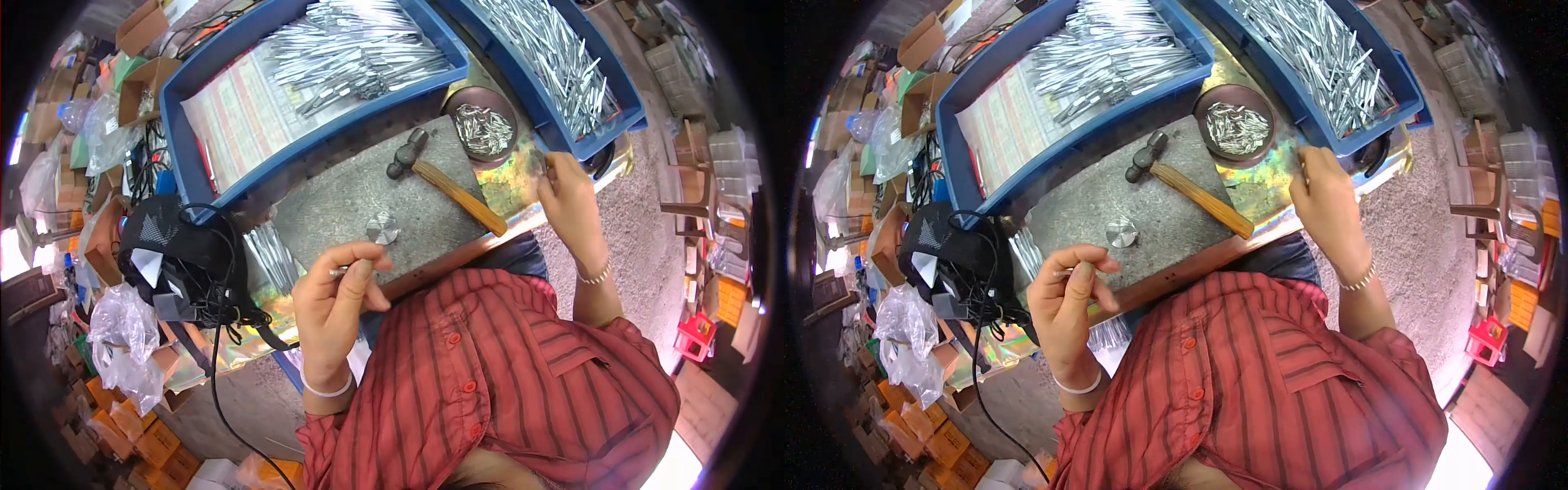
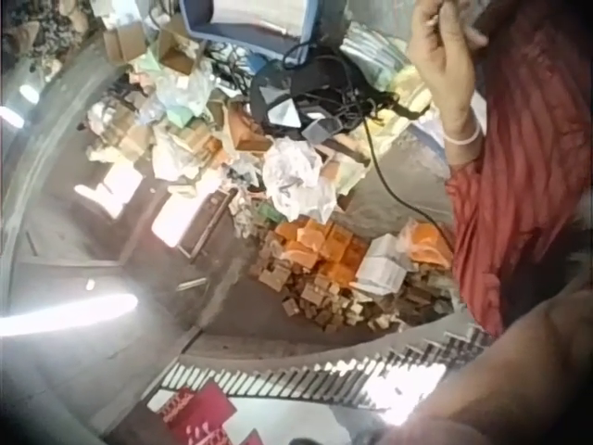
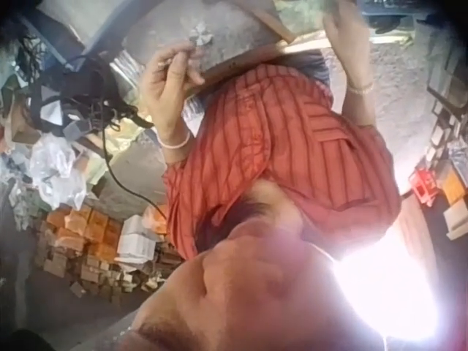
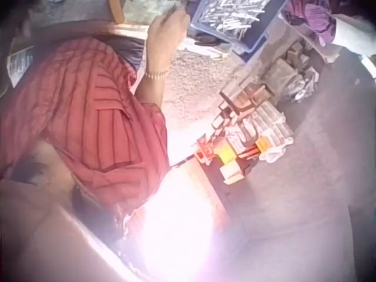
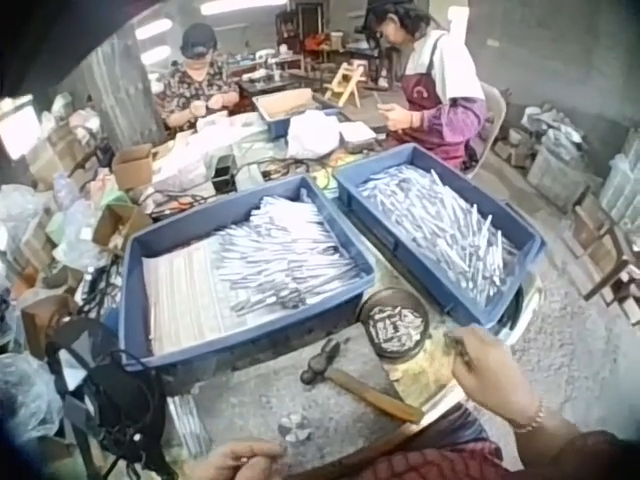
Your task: Hammering small metal components and using a punch tool to assemble parts on a stone block.
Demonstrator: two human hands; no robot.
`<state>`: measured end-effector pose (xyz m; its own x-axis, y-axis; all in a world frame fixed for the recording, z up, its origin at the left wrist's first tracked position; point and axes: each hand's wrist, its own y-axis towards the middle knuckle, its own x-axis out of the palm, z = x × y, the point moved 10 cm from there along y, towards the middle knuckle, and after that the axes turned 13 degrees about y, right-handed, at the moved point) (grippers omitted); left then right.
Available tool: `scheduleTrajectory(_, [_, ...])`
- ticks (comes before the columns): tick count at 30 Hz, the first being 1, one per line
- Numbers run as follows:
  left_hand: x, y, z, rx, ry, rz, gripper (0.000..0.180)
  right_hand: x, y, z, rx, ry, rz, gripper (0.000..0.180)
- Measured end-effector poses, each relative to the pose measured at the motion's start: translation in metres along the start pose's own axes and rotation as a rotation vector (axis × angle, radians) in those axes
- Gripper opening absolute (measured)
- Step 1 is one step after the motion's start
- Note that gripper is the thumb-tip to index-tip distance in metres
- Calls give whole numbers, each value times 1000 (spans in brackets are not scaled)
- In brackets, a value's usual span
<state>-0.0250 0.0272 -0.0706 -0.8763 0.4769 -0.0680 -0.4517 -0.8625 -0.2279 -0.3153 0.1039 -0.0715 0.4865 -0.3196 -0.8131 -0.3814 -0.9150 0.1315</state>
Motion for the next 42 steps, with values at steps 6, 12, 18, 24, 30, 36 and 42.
scheduleTrajectory(6, [13, 2, 10, 89, 19, -33, 28, 6, -10, -73, 59, 737, -314, 7])
scheduleTrajectory(12, [16, -2, 19, 76, 90, -171, 32, 53, -15, -141, 192, 1323, -672, 9])
scheduleTrajectory(18, [23, -7, 13, 69, -35, -227, 41, 65, -13, -180, -84, 1258, -800, 11])
scheduleTrajectory(24, [14, -3, -2, 26, -250, -159, 25, 74, -15, -175, 58, 1310, -775, 10])
scheduleTrajectory(30, [8, -6, -1, 25, -237, -29, 14, 59, 0, -177, -246, 1084, -545, 9])
scheduleTrajectory(36, [6, -9, 8, 162, 140, 34, 13, 52, -2, -181, -302, 943, -474, 11])
scheduleTrajectory(42, [6, -7, 22, 267, 352, 69, 15, 51, -3, -179, -317, 901, -457, 11])
